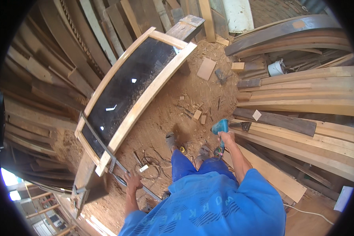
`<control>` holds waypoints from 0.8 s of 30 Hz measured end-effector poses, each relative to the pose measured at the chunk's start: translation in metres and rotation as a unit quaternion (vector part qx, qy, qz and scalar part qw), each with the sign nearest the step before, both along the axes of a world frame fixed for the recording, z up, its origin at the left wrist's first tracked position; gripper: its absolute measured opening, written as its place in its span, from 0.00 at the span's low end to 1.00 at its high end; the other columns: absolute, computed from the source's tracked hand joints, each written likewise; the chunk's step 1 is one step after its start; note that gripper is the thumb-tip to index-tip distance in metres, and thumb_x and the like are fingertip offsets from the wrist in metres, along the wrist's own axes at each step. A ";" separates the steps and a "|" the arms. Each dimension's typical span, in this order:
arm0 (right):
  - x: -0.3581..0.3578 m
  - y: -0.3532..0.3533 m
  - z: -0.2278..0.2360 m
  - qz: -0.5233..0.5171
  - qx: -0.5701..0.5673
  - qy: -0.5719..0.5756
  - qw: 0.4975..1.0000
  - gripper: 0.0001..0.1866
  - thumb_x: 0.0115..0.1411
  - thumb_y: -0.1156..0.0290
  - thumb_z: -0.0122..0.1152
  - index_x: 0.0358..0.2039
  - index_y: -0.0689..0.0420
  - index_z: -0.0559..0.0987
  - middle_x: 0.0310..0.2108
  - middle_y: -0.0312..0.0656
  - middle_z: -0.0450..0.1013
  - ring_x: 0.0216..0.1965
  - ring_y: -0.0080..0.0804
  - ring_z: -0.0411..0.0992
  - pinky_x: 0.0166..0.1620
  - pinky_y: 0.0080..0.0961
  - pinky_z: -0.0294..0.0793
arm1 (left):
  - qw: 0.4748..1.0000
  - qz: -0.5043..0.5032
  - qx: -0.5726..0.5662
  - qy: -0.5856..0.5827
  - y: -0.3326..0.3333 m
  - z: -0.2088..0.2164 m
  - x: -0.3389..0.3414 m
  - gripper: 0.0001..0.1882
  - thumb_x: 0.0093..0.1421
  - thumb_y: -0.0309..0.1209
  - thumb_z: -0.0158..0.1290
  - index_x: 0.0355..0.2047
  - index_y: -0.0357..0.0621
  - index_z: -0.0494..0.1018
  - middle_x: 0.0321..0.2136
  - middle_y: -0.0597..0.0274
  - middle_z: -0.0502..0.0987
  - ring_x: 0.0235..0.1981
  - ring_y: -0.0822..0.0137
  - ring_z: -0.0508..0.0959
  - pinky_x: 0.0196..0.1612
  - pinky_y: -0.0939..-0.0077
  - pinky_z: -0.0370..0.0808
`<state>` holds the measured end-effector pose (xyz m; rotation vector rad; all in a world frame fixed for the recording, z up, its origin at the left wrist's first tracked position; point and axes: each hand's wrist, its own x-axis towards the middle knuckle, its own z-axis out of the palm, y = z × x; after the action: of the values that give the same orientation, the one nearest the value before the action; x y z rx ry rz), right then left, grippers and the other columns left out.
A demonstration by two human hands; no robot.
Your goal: The person uses a drill to make holes in a wooden window frame, plugs an extension cord into a power strip, and uses a hammer to drive nails into the wood.
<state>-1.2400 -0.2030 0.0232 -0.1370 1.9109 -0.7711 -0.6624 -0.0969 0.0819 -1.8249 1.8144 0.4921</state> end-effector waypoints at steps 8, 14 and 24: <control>0.006 -0.084 0.010 -0.027 0.002 -0.003 1.000 0.07 0.52 0.74 0.68 0.28 0.63 0.79 0.21 0.40 0.74 0.18 0.29 0.74 0.20 0.28 0.68 | 0.972 0.113 -0.149 0.141 -0.152 -0.005 -0.106 0.11 0.56 0.38 0.59 0.30 0.44 0.78 0.35 0.45 0.79 0.43 0.42 0.76 0.53 0.39 0.66; 0.003 -0.164 -0.012 -0.039 0.006 0.019 0.999 0.08 0.51 0.74 0.69 0.27 0.63 0.79 0.22 0.41 0.75 0.18 0.30 0.74 0.21 0.28 0.71 | 0.968 0.075 -0.119 0.209 -0.294 -0.033 -0.173 0.16 0.64 0.40 0.52 0.29 0.38 0.77 0.28 0.38 0.80 0.34 0.38 0.80 0.45 0.46 0.73; -0.027 -0.270 -0.034 0.165 0.089 0.039 0.981 0.19 0.49 0.60 0.72 0.23 0.67 0.82 0.20 0.47 0.78 0.20 0.33 0.76 0.26 0.32 0.73 | 0.958 0.004 0.130 0.257 -0.340 -0.079 -0.206 0.28 0.63 0.46 0.54 0.53 0.35 0.71 0.49 0.35 0.76 0.52 0.42 0.77 0.53 0.54 0.74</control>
<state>-1.2668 -0.4732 -0.0104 -0.3671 1.9541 -0.3740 -0.8681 -0.4371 0.0028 -1.6168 1.9437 1.2414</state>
